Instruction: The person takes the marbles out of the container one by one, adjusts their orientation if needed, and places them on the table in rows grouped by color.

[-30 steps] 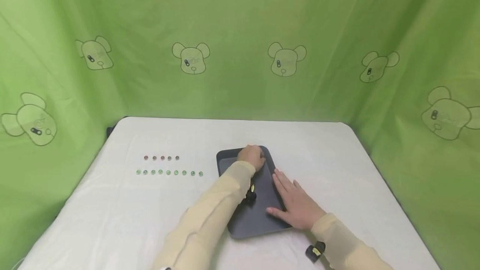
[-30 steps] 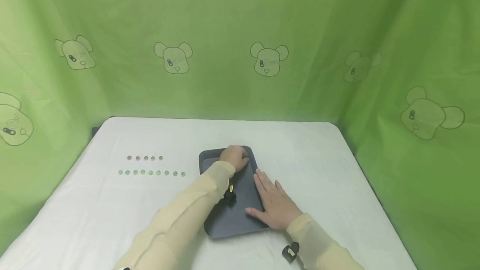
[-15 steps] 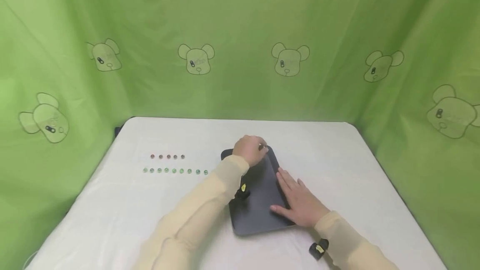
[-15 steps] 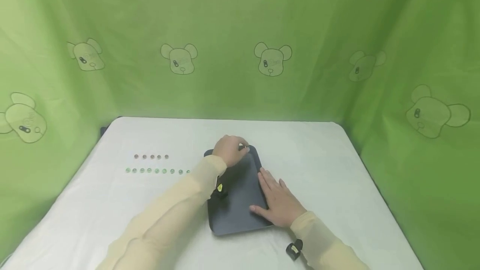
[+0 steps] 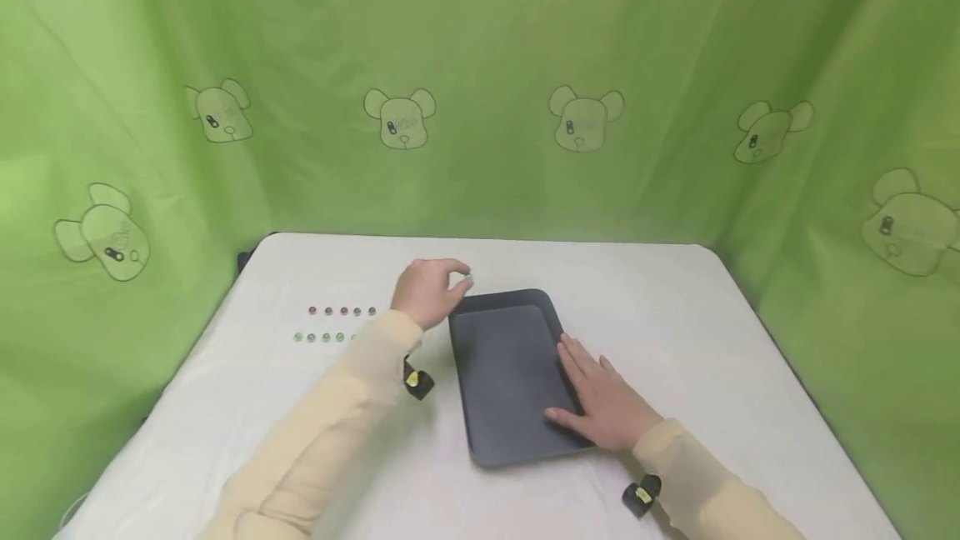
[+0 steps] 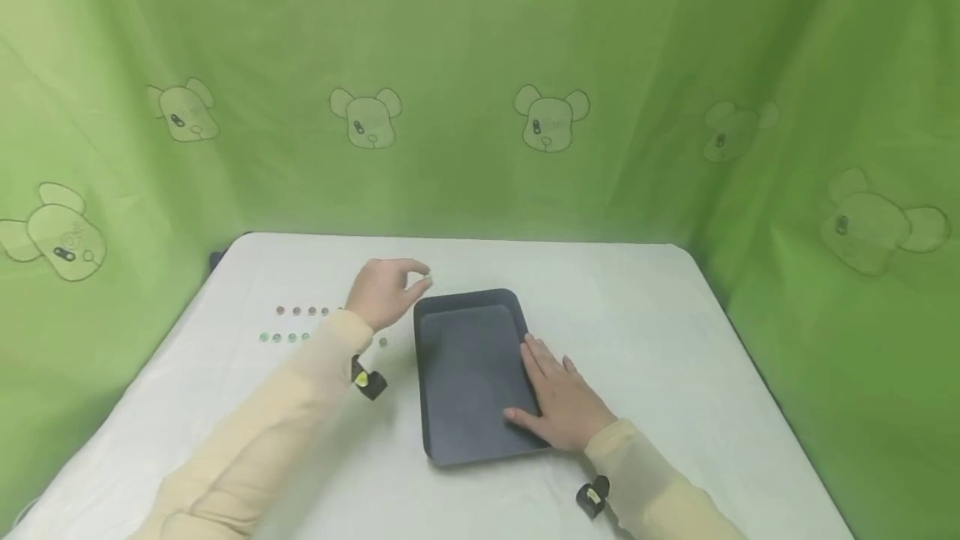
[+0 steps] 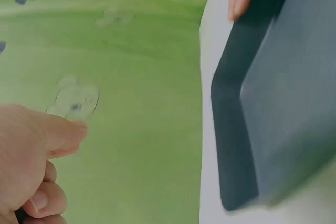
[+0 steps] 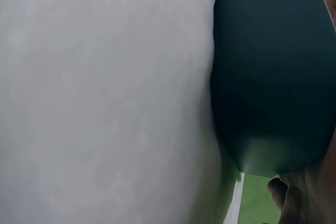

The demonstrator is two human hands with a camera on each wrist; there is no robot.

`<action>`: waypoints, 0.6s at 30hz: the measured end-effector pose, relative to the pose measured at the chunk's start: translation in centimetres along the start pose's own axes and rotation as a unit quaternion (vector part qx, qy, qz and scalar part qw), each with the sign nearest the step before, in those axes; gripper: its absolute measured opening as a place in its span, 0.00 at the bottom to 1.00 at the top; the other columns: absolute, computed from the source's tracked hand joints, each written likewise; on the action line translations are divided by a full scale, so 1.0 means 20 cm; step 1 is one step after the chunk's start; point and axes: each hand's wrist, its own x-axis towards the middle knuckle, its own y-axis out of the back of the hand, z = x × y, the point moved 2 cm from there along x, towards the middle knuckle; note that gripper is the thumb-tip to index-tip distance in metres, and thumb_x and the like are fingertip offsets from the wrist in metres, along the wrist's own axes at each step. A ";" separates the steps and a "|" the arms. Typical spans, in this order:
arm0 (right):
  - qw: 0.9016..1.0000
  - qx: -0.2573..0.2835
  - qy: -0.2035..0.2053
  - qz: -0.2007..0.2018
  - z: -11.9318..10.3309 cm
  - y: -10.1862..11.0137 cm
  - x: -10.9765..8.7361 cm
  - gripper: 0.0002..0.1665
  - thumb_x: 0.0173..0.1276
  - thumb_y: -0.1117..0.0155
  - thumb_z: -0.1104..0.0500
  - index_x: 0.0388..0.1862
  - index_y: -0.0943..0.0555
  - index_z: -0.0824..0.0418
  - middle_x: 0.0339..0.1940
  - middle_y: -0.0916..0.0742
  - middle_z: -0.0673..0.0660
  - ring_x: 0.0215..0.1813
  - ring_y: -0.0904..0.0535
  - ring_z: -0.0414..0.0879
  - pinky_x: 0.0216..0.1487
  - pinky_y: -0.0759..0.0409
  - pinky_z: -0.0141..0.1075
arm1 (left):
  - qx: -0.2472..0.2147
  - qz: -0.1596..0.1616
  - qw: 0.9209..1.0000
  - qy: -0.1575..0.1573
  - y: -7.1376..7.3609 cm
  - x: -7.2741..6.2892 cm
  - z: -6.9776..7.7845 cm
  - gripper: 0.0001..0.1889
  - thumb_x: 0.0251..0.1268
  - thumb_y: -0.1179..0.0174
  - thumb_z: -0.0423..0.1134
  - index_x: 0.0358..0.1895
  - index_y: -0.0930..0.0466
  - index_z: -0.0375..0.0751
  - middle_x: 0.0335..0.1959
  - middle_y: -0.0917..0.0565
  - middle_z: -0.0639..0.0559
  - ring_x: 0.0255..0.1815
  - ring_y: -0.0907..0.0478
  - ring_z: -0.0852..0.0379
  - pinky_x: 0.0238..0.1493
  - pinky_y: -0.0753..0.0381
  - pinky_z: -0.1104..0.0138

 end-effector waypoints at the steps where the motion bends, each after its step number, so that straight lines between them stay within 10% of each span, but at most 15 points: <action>1: 1.000 0.000 0.001 0.000 0.00 0.00 0.00 0.61 0.62 0.47 0.26 0.77 0.51 0.64 0.79 0.48 0.58 0.78 0.52 0.55 0.70 0.46 0.60 | -0.004 0.001 1.000 0.007 0.02 -0.01 -0.03 0.12 0.65 0.37 0.45 0.47 0.14 0.47 0.11 0.25 0.56 0.14 0.31 0.60 0.25 0.25 0.66; 9: 1.000 0.003 0.007 0.000 -0.01 0.02 0.00 0.61 0.62 0.47 0.26 0.77 0.52 0.64 0.79 0.49 0.59 0.78 0.53 0.54 0.70 0.45 0.60 | 0.004 -0.015 0.998 0.068 0.06 -0.12 -0.23 0.12 0.64 0.37 0.44 0.47 0.14 0.46 0.25 0.17 0.54 0.24 0.25 0.60 0.28 0.24 0.65; 18: 1.000 0.002 0.010 0.007 0.00 0.00 -0.01 0.60 0.62 0.47 0.26 0.77 0.51 0.65 0.79 0.48 0.60 0.77 0.52 0.56 0.69 0.44 0.61 | -0.001 -0.077 0.993 0.090 -0.13 -0.23 -0.31 0.11 0.61 0.34 0.43 0.45 0.14 0.45 0.10 0.29 0.59 0.17 0.32 0.62 0.23 0.29 0.68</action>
